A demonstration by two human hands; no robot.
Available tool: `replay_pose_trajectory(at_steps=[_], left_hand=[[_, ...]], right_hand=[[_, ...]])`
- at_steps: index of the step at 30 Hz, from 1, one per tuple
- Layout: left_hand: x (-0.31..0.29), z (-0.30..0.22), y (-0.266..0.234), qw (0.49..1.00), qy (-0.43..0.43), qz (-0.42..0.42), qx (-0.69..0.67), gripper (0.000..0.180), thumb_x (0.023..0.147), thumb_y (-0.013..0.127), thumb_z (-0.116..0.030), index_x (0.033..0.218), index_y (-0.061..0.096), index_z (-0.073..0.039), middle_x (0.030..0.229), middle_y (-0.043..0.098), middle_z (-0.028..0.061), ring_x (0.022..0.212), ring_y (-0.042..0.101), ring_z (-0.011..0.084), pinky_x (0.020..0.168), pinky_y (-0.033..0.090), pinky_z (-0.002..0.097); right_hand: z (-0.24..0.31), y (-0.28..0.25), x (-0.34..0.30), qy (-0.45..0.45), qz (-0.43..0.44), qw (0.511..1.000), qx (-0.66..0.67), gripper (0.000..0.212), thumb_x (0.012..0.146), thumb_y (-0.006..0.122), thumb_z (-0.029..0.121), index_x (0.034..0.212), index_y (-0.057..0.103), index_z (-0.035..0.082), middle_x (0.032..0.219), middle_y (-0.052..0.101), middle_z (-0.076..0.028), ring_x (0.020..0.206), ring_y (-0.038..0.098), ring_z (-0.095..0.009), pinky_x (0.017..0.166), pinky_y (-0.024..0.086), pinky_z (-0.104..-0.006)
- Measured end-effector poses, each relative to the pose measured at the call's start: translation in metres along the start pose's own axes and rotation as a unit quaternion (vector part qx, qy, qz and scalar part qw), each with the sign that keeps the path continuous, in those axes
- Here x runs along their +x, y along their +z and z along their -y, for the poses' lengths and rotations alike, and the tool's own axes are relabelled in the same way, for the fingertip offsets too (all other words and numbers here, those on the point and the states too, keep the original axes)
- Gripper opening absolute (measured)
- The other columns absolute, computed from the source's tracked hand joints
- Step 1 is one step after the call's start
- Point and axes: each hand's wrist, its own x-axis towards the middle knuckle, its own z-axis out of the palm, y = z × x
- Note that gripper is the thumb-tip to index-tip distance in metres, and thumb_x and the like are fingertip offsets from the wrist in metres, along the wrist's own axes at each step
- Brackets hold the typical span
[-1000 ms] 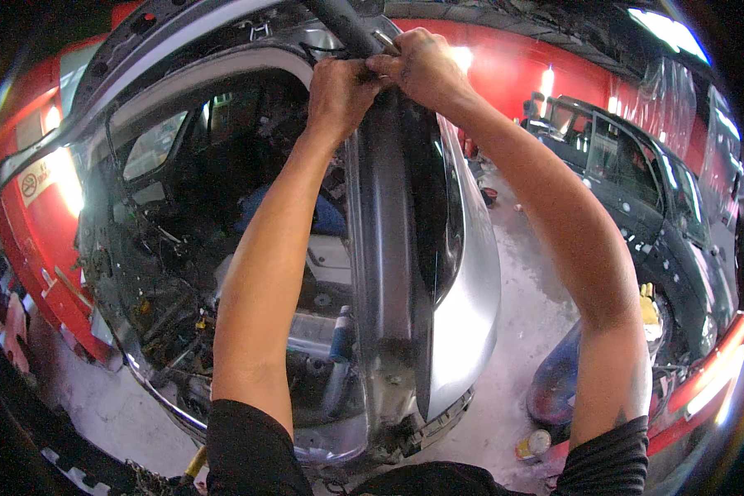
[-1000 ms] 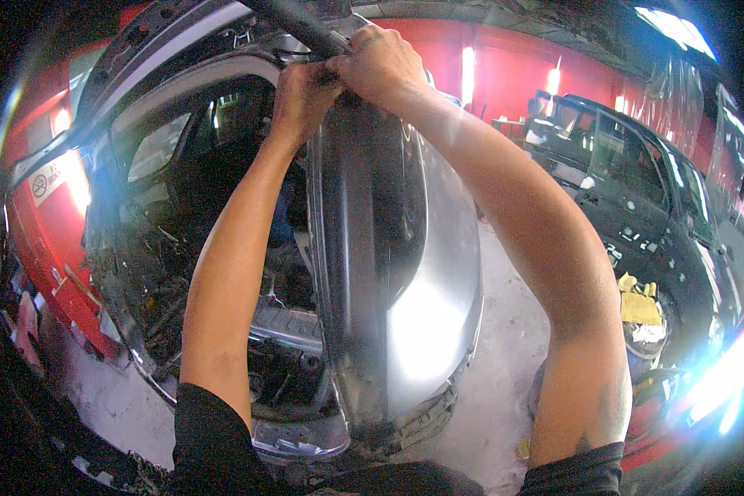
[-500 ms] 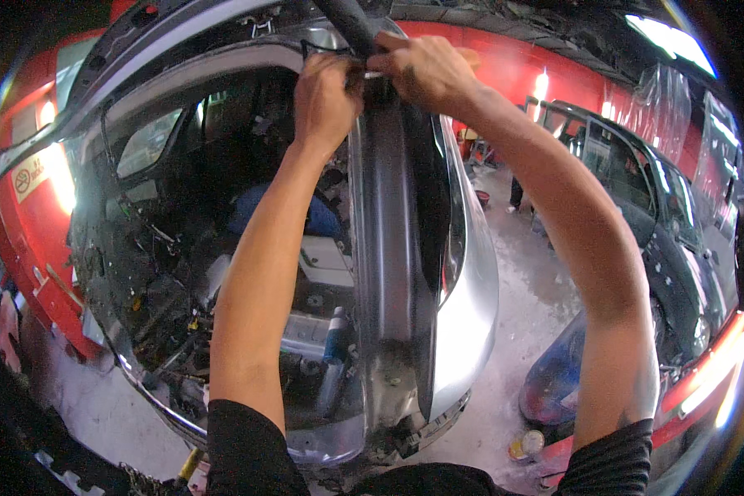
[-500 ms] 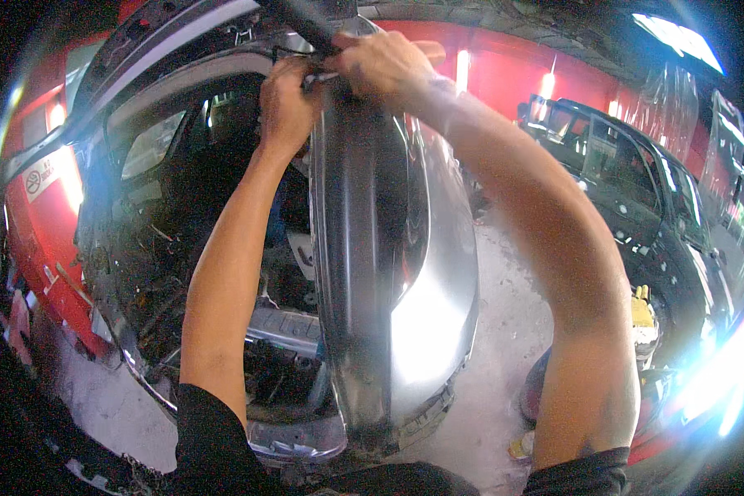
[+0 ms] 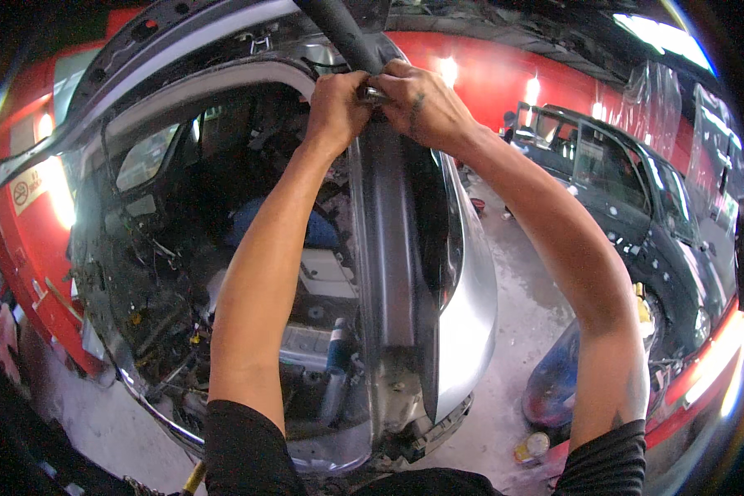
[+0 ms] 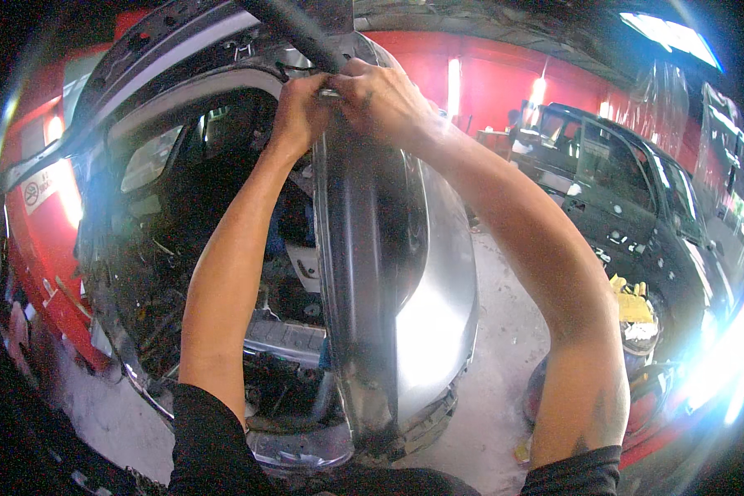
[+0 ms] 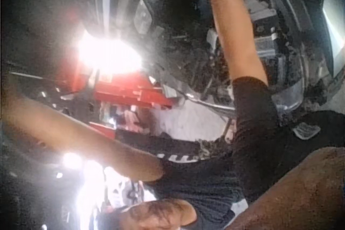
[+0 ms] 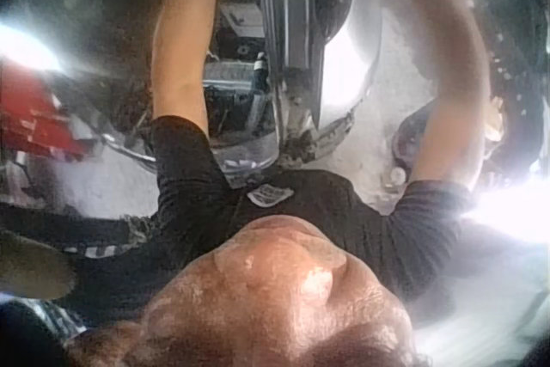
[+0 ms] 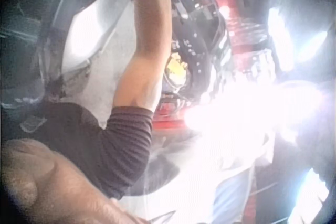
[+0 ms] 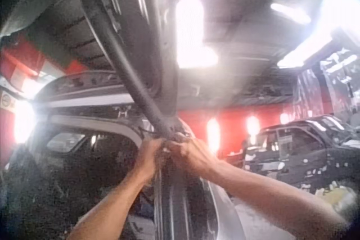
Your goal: The person uses a flathead screwdriver to press a black rubber weather stripping into the channel along the upper edge of a car door frame. The person works along the top and side of the door opening, repeatedly inserting the tool and pushing the strip into place.
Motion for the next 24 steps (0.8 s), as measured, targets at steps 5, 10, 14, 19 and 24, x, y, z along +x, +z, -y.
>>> replay_pose_trajectory(at_steps=[5, 10, 14, 19, 24], left_hand=[[-0.002, 0.005, 0.002, 1.000, -0.004, -0.018, 0.015, 0.014, 0.081, 0.071, -0.007, 0.093, 0.076, -0.003, 0.088, 0.074, 0.0204, 0.089, 0.073, 0.0396, 0.079, 0.056, 0.0471], [-0.001, 0.003, 0.003, 1.000, -0.013, -0.001, -0.005, 0.013, 0.082, 0.074, -0.011, 0.090, 0.076, -0.002, 0.087, 0.074, 0.0198, 0.088, 0.073, 0.0390, 0.077, 0.055, 0.0475], [-0.004, 0.006, 0.005, 1.000, 0.000, 0.001, -0.019, 0.019, 0.086, 0.074, -0.017, 0.096, 0.077, -0.002, 0.085, 0.076, 0.0178, 0.081, 0.074, 0.0307, 0.076, 0.055, 0.0419], [-0.006, 0.002, 0.005, 0.999, -0.023, -0.007, -0.029, 0.019, 0.084, 0.077, -0.018, 0.093, 0.078, -0.002, 0.085, 0.074, 0.0207, 0.084, 0.073, 0.0398, 0.074, 0.055, 0.0451], [-0.005, 0.003, 0.008, 0.999, -0.026, -0.025, -0.022, 0.020, 0.082, 0.080, -0.018, 0.094, 0.078, -0.002, 0.085, 0.074, 0.0214, 0.084, 0.074, 0.0392, 0.074, 0.055, 0.0444]], right_hand=[[0.018, -0.013, 0.006, 0.154, 0.028, 0.984, 0.083, 0.027, 0.083, 0.075, 0.015, 0.102, 0.068, -0.003, 0.093, 0.071, -0.023, 0.090, 0.071, -0.044, 0.080, 0.056, -0.0528], [0.003, -0.013, 0.011, 0.140, 0.139, 0.980, 0.007, 0.023, 0.085, 0.072, 0.014, 0.103, 0.072, 0.000, 0.096, 0.073, -0.023, 0.096, 0.072, -0.041, 0.085, 0.058, -0.0525], [-0.008, -0.023, 0.021, 0.017, 0.125, 0.989, -0.082, 0.020, 0.087, 0.068, 0.012, 0.105, 0.074, 0.007, 0.104, 0.074, -0.018, 0.098, 0.074, -0.039, 0.086, 0.060, -0.0505], [-0.006, -0.019, 0.023, 0.113, 0.078, 0.987, -0.088, 0.021, 0.090, 0.070, 0.024, 0.102, 0.075, 0.008, 0.105, 0.074, -0.020, 0.098, 0.073, -0.040, 0.086, 0.059, -0.0505], [-0.006, 0.004, 0.014, 0.179, -0.010, 0.983, 0.039, 0.029, 0.090, 0.075, 0.029, 0.088, 0.070, 0.000, 0.077, 0.066, -0.026, 0.079, 0.069, -0.044, 0.070, 0.051, -0.0498]])
